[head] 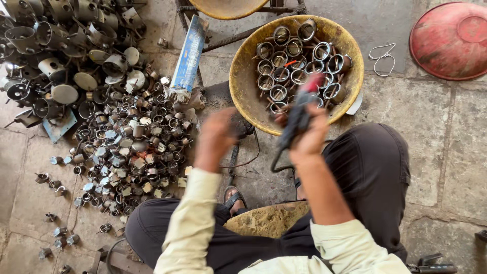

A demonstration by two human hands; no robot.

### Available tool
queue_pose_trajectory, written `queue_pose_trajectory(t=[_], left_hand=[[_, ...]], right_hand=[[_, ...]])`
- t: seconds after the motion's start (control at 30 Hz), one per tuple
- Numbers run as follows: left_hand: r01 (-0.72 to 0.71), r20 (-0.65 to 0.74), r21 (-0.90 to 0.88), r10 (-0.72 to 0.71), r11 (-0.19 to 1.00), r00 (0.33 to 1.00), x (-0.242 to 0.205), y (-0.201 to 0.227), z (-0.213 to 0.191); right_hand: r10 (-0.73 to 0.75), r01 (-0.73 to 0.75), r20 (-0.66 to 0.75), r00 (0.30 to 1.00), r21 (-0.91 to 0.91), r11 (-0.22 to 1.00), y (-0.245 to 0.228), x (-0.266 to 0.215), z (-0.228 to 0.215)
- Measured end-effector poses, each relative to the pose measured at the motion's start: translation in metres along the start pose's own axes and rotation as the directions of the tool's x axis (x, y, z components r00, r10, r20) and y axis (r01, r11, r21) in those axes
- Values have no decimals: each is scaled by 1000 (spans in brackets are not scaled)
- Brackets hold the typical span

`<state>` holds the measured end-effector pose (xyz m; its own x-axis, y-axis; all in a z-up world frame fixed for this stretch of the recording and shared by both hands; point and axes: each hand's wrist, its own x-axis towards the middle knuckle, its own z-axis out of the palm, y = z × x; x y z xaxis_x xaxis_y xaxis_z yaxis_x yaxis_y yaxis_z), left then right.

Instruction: The person sits on the floor and repeatedly picks up small metal parts from a pile, places them on a metal block, and welds them using a handheld welding torch. Sparks fly during the welding process. The person then places the welded parts into a yellow bowl.

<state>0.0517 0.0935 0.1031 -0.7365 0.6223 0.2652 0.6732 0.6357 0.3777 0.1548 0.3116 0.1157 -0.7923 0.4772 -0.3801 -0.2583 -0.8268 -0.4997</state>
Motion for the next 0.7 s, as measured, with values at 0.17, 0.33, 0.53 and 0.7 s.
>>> queue_pose_trajectory(t=[0.17,0.33,0.53,0.7], left_hand=[[-233,120,-88,243,968,963,56,71,66],[-245,315,0,233,969,920,79,69,117],[-244,63,-83,249,966,966,80,46,120],[67,-62,-514,-115,855,991,72,18,76]], right_hand=[[-173,194,-174,969,107,975,-67,-11,1],[-221,235,-159,962,77,969,-67,-16,-7],[-52,57,-139,989,34,998,-34,-9,5],[41,-40,-89,995,10,999,-4,-9,8]])
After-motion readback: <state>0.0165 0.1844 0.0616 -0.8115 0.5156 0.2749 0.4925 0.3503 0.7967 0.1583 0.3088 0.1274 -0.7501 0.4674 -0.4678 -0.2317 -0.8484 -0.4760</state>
